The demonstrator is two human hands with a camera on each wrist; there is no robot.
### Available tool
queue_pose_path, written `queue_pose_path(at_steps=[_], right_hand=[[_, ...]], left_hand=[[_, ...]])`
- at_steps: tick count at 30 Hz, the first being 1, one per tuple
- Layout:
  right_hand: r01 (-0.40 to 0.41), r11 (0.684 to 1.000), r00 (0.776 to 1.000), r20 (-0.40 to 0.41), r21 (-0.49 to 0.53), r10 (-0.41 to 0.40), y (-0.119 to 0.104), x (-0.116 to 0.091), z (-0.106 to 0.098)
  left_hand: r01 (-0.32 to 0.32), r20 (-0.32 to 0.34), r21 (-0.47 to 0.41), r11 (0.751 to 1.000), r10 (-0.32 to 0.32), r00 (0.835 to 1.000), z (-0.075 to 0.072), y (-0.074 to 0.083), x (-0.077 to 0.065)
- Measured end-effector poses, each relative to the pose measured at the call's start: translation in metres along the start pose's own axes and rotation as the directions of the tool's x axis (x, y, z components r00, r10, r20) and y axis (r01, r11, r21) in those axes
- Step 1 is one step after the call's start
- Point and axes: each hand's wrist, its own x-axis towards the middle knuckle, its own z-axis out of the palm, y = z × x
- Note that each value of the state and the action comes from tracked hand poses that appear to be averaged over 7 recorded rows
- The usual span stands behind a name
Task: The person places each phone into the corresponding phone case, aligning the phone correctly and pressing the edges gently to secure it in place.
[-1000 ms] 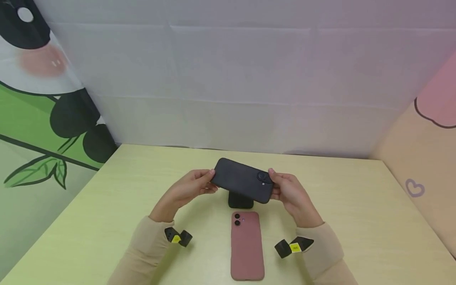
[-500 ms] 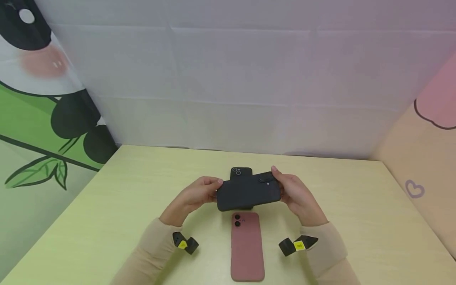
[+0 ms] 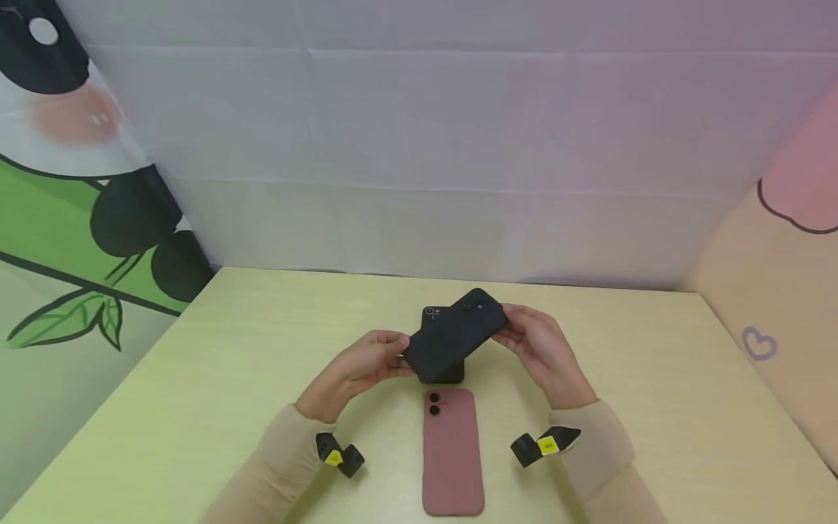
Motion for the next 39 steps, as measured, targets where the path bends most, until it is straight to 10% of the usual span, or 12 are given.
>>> queue_pose_path(at_steps=[17, 29, 35, 39], right_hand=[[0.026, 0.985, 0.988, -0.146, -0.169, -0.052, 0.013, 0.027, 0.0], [-0.028, 0.942, 0.968, -0.243, -0.335, -0.057, 0.006, 0.032, -0.022], [-0.035, 0.904, 0.963, -0.255, -0.426, -0.083, 0.002, 0.036, -0.039], [-0.063, 0.861, 0.956, -0.277, -0.504, -0.092, 0.0, 0.039, -0.046]], left_hand=[[-0.001, 0.205, 0.003, 1.0, 0.001, 0.979, 0.001, -0.009, -0.001], [0.001, 0.064, 0.177, 0.984, -0.013, 0.998, 0.038, -0.013, 0.026], [0.013, 0.0, 0.354, 0.935, -0.014, 1.0, 0.057, -0.013, 0.044], [0.002, -0.026, 0.511, 0.859, 0.013, 1.0, 0.068, -0.016, 0.054]])
